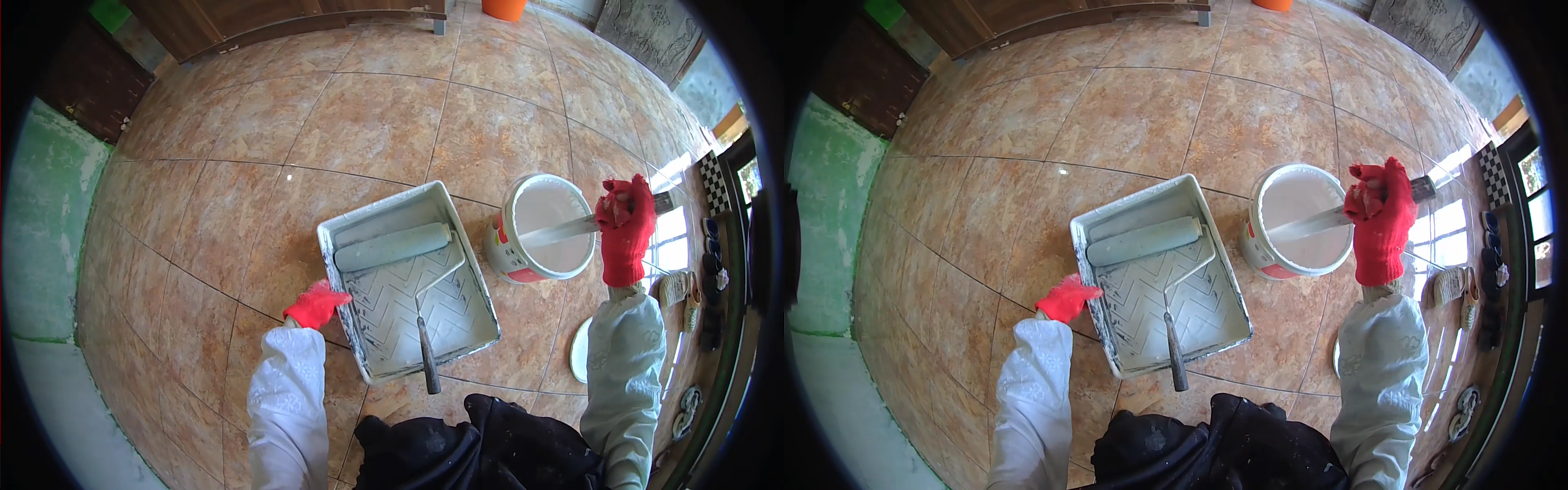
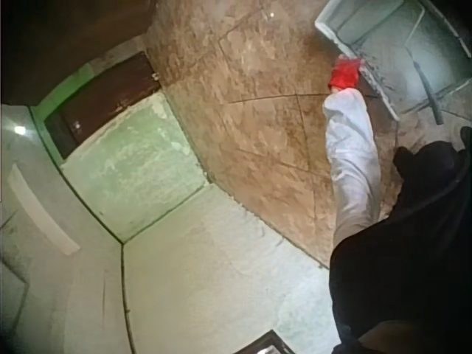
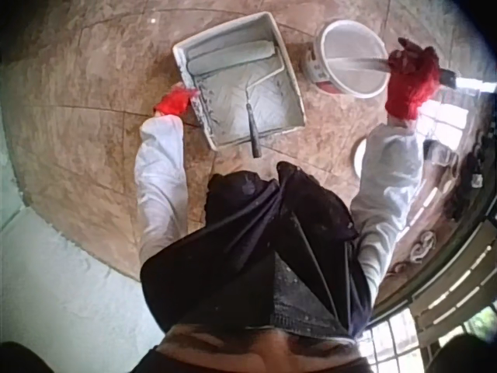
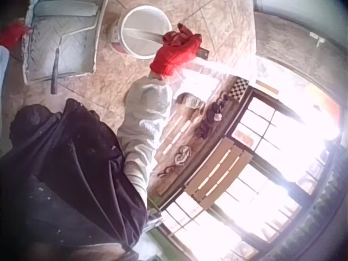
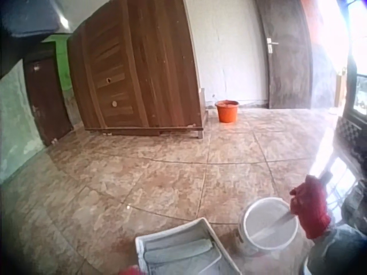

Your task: The person opens a bucket of paint, stirs the contents with a wooden stick, and pours the paint into a tray. They use the stick to scrape remaining paint into the tray and then use a roller to pick up the paint from the tray.

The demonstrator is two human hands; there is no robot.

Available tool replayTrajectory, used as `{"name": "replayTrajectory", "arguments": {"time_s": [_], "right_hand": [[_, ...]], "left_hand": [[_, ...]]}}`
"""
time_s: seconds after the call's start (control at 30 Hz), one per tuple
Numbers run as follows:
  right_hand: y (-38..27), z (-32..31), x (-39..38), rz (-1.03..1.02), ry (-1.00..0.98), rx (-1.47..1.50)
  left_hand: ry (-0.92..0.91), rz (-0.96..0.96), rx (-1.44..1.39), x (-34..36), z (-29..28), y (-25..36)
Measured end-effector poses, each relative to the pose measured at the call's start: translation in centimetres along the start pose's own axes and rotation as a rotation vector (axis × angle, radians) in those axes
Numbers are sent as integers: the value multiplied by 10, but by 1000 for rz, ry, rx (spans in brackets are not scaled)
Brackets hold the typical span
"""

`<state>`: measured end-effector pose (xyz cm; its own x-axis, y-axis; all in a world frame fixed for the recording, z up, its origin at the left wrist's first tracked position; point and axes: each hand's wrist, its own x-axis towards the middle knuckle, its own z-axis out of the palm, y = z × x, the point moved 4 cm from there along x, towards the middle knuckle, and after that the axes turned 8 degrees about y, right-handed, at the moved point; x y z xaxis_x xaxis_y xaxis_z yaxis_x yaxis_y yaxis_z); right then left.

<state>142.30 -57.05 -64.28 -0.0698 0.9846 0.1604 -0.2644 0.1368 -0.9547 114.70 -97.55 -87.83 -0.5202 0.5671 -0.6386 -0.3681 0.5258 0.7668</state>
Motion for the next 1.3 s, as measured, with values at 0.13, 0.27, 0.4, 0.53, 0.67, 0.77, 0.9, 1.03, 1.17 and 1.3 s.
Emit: {"name": "replayTrajectory", "arguments": {"time_s": [0.13, 0.27, 0.4, 0.53, 0.67, 0.77, 0.9, 1.03, 1.17, 1.3], "right_hand": [[-16, -4, -1, 80, -94, -105], [-18, -8, 14, -26, -52, -94], [-3, -2, 1, -19, 29, 43], [-3, 0, -12, 111, -116, 81], [-25, -13, -9, 44, -13, -96], [-30, -6, -8, -54, 96, -110], [-4, -5, -13, 1, 28, 111], [-8, -9, -23, 53, -87, 59], [-24, -19, -12, -6, -16, -88], [-19, -33, 6, -82, 95, -30]], "left_hand": [[25, -42, -1, -1, -4, -1], [-3, -19, -31, -4, -1, 5], [17, -52, -92, -7, 5, 7], [447, 66, 271, -26, -12, 16], [693, 201, 501, -75, 31, 59], [174, 276, 662, -108, 95, 36], [202, 155, 826, -119, 163, 23], [153, 6, 679, -117, 176, 16], [176, 21, 394, -115, 167, 19], [-1, -51, -90, -120, 149, 65]]}}
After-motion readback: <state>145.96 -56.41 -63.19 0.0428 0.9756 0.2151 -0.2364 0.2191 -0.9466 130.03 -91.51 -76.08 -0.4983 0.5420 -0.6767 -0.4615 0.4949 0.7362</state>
